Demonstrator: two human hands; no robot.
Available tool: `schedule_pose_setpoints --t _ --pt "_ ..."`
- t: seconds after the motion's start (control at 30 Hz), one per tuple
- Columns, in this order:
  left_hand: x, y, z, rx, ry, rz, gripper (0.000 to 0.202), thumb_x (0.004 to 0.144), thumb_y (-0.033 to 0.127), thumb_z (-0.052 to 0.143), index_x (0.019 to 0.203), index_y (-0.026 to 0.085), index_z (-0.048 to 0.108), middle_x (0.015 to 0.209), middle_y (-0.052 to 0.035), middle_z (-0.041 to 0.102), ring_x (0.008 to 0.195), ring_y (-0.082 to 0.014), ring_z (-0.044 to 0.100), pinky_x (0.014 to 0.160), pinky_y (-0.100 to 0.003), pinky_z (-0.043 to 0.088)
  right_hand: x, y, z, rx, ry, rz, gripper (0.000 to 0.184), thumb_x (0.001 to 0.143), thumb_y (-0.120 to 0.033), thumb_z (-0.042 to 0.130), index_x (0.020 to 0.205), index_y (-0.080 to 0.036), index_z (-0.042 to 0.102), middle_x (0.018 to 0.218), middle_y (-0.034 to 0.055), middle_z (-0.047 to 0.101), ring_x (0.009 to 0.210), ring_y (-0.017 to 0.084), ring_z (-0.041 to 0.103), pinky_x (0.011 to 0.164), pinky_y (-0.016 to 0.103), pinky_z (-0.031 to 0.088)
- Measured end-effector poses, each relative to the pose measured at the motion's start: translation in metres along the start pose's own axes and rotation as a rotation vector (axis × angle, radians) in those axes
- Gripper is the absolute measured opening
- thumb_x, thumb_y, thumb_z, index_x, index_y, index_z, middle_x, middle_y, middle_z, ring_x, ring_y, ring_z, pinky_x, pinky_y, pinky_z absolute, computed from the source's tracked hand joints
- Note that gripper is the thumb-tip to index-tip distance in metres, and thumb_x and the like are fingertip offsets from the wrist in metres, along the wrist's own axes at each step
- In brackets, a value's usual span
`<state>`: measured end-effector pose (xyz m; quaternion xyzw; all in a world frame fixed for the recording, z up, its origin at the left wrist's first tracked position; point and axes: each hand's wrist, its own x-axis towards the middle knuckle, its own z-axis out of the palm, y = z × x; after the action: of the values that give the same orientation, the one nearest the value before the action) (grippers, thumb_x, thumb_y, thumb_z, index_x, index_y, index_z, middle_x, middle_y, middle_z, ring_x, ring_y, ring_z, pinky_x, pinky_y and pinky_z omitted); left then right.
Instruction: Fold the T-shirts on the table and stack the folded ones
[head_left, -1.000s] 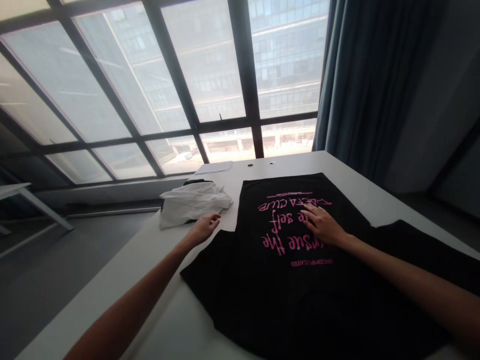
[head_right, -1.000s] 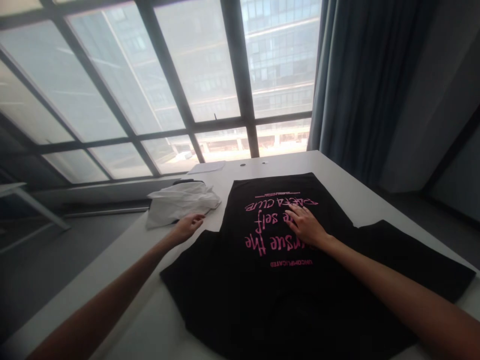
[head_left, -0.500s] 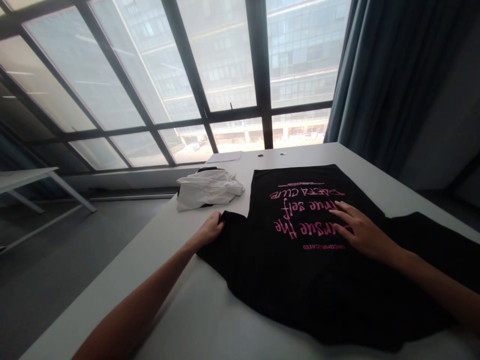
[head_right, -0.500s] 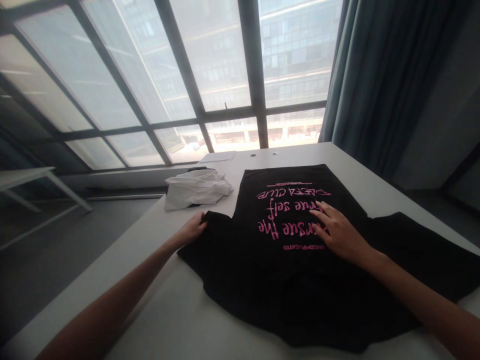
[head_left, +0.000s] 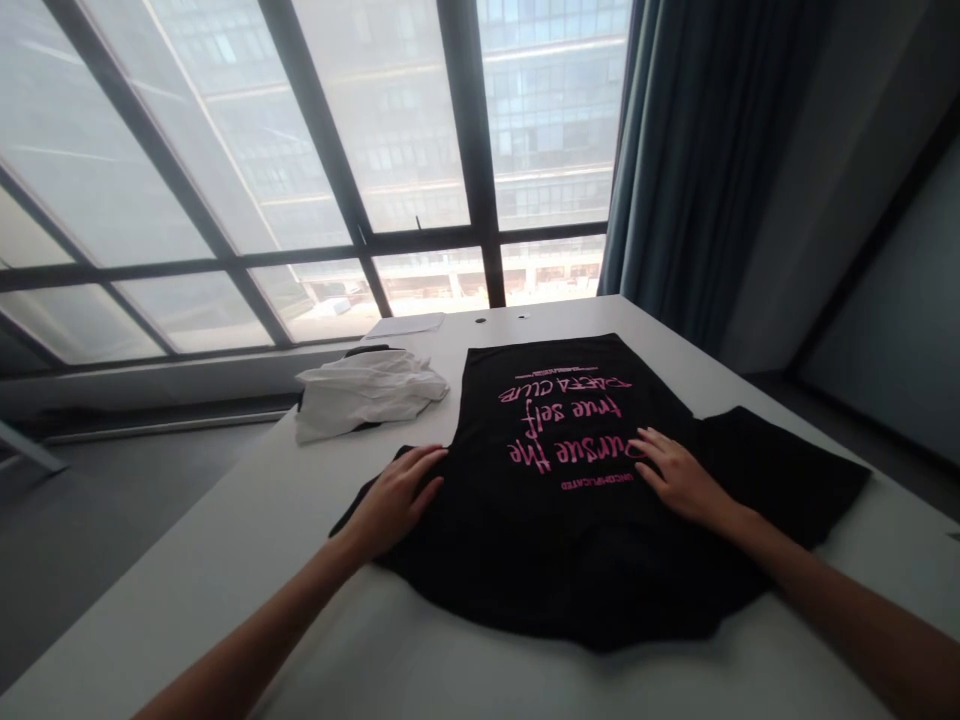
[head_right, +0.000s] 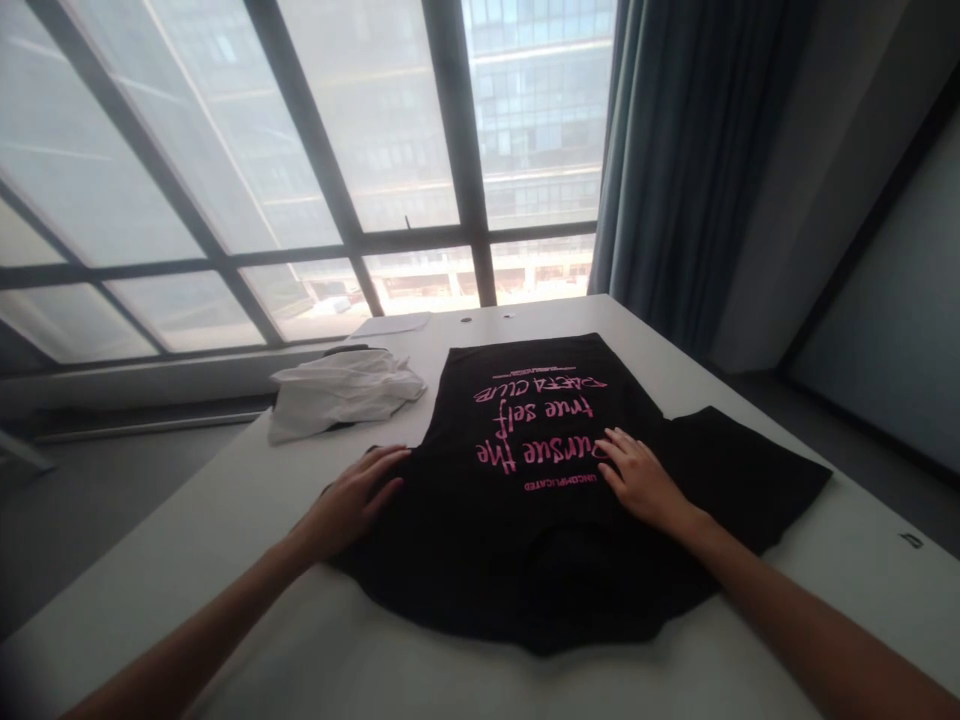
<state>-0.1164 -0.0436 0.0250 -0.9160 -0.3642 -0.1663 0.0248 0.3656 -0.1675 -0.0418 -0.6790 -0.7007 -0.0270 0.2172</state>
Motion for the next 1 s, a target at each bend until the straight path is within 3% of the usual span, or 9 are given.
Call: schedule_pose_setpoints --t 0.13,0.23,0.33,0.47,0.53,0.63,0.73,0.9,1.0 --pt "-0.015 0.025 0.019 -0.030 -0.180 0.216 0.059 0.103 0.048 0.045 0.158 0.039 0.026 0.164 -0.0004 0.028 0.151 -0.0302 0.026 0.121 -0.056 0.024 0.000 -0.007 -0.001 0.009 -0.132 -0.002 0.056 0.101 -0.048 0.038 0.151 -0.024 0.044 0.162 0.0091 0.033 0.152 0.027 0.023 0.122 0.055 0.022" --pt "-0.024 0.021 0.030 -0.017 -0.274 0.238 0.060 0.103 0.050 0.044 0.158 0.042 0.021 0.165 0.0012 0.021 0.151 -0.0321 0.023 0.119 -0.059 0.025 0.001 -0.009 -0.006 0.027 -0.209 -0.010 0.059 0.101 -0.052 0.038 0.155 -0.027 0.038 0.164 0.0077 0.027 0.153 0.027 0.018 0.122 0.056 0.018" --pt "-0.027 0.014 0.030 -0.007 -0.285 0.227 0.060 0.103 0.050 0.045 0.157 0.043 0.021 0.164 0.0020 0.021 0.150 -0.0324 0.024 0.118 -0.059 0.027 0.006 0.001 -0.018 0.069 -0.142 0.005 0.058 0.102 -0.053 0.036 0.154 -0.027 0.039 0.163 0.0070 0.029 0.152 0.026 0.022 0.122 0.055 0.020" --pt "-0.021 0.015 0.027 -0.028 -0.214 0.241 0.061 0.099 0.051 0.051 0.155 0.045 0.027 0.161 0.0033 0.029 0.148 -0.0327 0.030 0.117 -0.059 0.030 0.016 0.051 -0.045 -0.003 0.161 0.183 0.052 0.100 -0.039 0.037 0.147 -0.020 0.051 0.155 0.0100 0.046 0.147 0.026 0.035 0.121 0.048 0.029" --pt "-0.017 0.020 0.027 -0.055 -0.162 0.255 0.062 0.099 0.050 0.052 0.155 0.044 0.028 0.161 0.0038 0.032 0.147 -0.0311 0.032 0.118 -0.057 0.030 0.014 0.088 -0.057 -0.093 0.233 0.311 0.051 0.097 -0.032 0.039 0.142 -0.016 0.056 0.147 0.0127 0.054 0.141 0.027 0.043 0.119 0.046 0.033" --pt "-0.011 0.028 0.032 -0.079 -0.139 0.278 0.062 0.099 0.048 0.052 0.156 0.044 0.027 0.160 0.0043 0.032 0.147 -0.0300 0.033 0.118 -0.056 0.031 0.000 0.140 -0.072 -0.238 0.174 0.556 0.049 0.091 -0.031 0.048 0.134 -0.012 0.062 0.136 0.0184 0.062 0.130 0.030 0.055 0.111 0.046 0.041" --pt "-0.008 0.032 0.039 -0.068 -0.181 0.312 0.064 0.098 0.050 0.054 0.155 0.045 0.027 0.160 0.0042 0.032 0.146 -0.0314 0.033 0.116 -0.057 0.034 -0.016 0.177 -0.086 -0.281 0.117 0.730 0.044 0.085 -0.037 0.058 0.118 -0.011 0.071 0.116 0.0224 0.070 0.113 0.035 0.065 0.098 0.050 0.049" --pt "-0.007 0.029 0.044 -0.036 -0.222 0.322 0.066 0.098 0.050 0.053 0.157 0.044 0.023 0.161 0.0024 0.029 0.147 -0.0324 0.031 0.116 -0.058 0.033 -0.027 0.204 -0.103 -0.208 0.020 0.869 0.025 0.076 -0.039 0.073 0.082 -0.015 0.076 0.082 0.0154 0.075 0.081 0.030 0.072 0.073 0.039 0.055" --pt "-0.007 0.027 0.045 -0.039 -0.231 0.322 0.066 0.099 0.049 0.053 0.157 0.044 0.023 0.161 0.0022 0.029 0.147 -0.0329 0.031 0.116 -0.060 0.032 -0.024 0.210 -0.109 -0.146 0.004 0.884 0.018 0.075 -0.032 0.073 0.076 -0.014 0.076 0.079 0.0140 0.074 0.076 0.027 0.071 0.069 0.033 0.053"
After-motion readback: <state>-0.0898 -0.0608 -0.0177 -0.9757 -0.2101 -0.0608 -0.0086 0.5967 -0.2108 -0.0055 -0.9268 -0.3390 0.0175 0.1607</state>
